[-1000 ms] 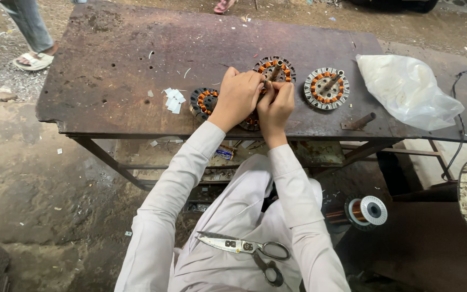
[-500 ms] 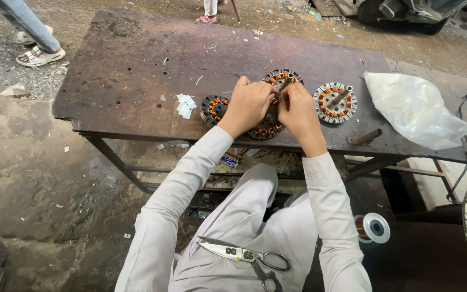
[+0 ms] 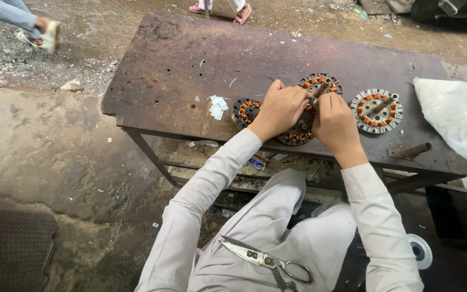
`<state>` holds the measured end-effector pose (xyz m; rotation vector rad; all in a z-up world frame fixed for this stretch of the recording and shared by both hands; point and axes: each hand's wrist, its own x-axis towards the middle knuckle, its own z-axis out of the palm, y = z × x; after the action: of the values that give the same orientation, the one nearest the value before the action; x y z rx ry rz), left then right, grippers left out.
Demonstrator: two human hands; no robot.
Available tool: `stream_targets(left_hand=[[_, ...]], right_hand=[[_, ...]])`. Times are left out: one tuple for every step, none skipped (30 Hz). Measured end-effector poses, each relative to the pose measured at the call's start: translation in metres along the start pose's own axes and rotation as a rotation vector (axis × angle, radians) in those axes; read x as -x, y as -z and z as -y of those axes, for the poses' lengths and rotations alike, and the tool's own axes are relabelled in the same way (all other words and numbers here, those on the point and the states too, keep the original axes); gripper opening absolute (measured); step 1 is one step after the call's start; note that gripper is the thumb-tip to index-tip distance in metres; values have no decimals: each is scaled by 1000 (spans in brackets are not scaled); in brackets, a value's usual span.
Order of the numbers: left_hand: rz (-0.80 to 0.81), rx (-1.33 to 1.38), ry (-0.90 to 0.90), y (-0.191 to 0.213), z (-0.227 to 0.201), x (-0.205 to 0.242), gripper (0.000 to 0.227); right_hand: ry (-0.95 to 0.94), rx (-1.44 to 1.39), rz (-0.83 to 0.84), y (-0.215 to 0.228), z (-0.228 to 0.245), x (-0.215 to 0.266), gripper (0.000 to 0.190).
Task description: The person sits on the floor and uses shears to cut small white strips, then inserts them into slots on circular motor stator components. The person handles multiple stators, placing them on the table and adjusting their positions.
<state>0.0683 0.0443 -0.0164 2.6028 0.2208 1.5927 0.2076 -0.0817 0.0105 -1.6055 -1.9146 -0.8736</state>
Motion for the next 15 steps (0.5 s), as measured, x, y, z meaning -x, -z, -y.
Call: stream_targets(left_hand=[[5, -10, -2, 0, 0, 0, 9], [-5, 0, -8, 0, 0, 0, 9], [-17, 9, -12, -1, -1, 0, 10], [-30, 18, -17, -1, -2, 1, 10], [-13, 13, -7, -2, -2, 1, 10], [4, 9, 3, -3, -1, 1, 9], [20, -2, 8, -2, 0, 1, 9], [13, 2, 3, -2, -1, 0, 9], [6, 2, -3, -2, -2, -1, 9], [0, 1, -8, -2, -2, -1, 9], [-3, -6, -11, -2, -1, -1, 8], [-7, -13, -13, -2, -1, 0, 8], [-8, -19, -17, -2, 0, 0, 8], [-12, -25, -20, -3, 1, -1, 9], [-13, -26, -22, -4, 1, 0, 9]], right_hand=[[21, 25, 10, 1, -2, -1, 15], [42, 49, 19, 3, -3, -1, 15], [67, 74, 29, 4, -4, -1, 15], [73, 83, 36, 4, -4, 0, 14], [82, 93, 45, 4, -5, -1, 14], [91, 102, 53, 5, -6, -1, 15], [92, 104, 56, 5, -6, -3, 15], [94, 106, 59, 7, -7, -3, 14], [97, 104, 59, 8, -6, -5, 14], [97, 93, 66, 10, -7, -6, 14], [96, 82, 72, 11, -7, -7, 14], [95, 70, 78, 11, -8, -8, 14], [106, 81, 87, 12, -8, -9, 14], [116, 93, 96, 12, -9, -10, 14], [124, 105, 108, 12, -9, -10, 14]])
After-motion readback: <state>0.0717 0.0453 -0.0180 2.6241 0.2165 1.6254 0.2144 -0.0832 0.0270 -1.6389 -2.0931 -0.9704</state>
